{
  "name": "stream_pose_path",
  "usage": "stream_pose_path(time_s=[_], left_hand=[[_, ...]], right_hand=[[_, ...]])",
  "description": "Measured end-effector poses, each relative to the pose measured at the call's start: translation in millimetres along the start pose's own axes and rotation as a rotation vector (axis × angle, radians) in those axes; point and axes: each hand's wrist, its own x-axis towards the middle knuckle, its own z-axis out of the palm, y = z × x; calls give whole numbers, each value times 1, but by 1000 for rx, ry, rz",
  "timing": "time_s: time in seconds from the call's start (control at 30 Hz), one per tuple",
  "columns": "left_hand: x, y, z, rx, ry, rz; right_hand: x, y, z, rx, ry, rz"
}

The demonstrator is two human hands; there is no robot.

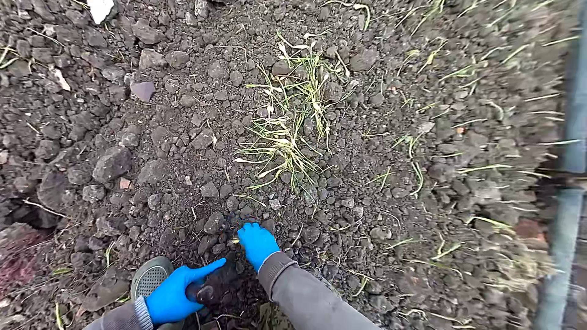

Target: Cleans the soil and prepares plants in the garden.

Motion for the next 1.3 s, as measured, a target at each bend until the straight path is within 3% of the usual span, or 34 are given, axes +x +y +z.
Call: stream_pose_path(time_s=[0.13,0.27,0.37,0.43,0.5,0.6,0.77,0.87,0.97,1.03,1.1,1.2,1.27,1.3], left_hand=[[-15,42,-49,-84,118,159],[-15,121,-94,-82,-27,476],[31,165,-81,-11,-244,280],[73,150,-44,189,-307,49],[104,104,-3,345,-411,-116],[90,65,20,277,-338,-175],[23,73,-36,-16,-69,-17],[-8,70,-52,29,11,2],[-2,31,-46,34,26,-113],[0,18,-43,-77,94,-136],[-8,28,-47,-184,230,-95],[-19,59,-59,-299,353,138],[-11,84,-67,-247,269,202],[-2,94,-72,-149,174,151]], right_hand=[[-60,51,52,312,74,199],[-87,72,64,388,49,327],[-92,67,46,337,56,294],[-92,60,34,287,62,268],[-84,50,28,219,47,255],[-53,31,41,147,-10,197],[-2,-3,73,137,-75,111],[-20,8,63,153,15,39],[-49,51,50,169,263,220],[-55,85,49,157,257,395],[-46,113,59,90,197,440],[-32,136,67,20,229,374],[-30,138,61,-15,224,348],[-30,137,56,-32,202,345]])
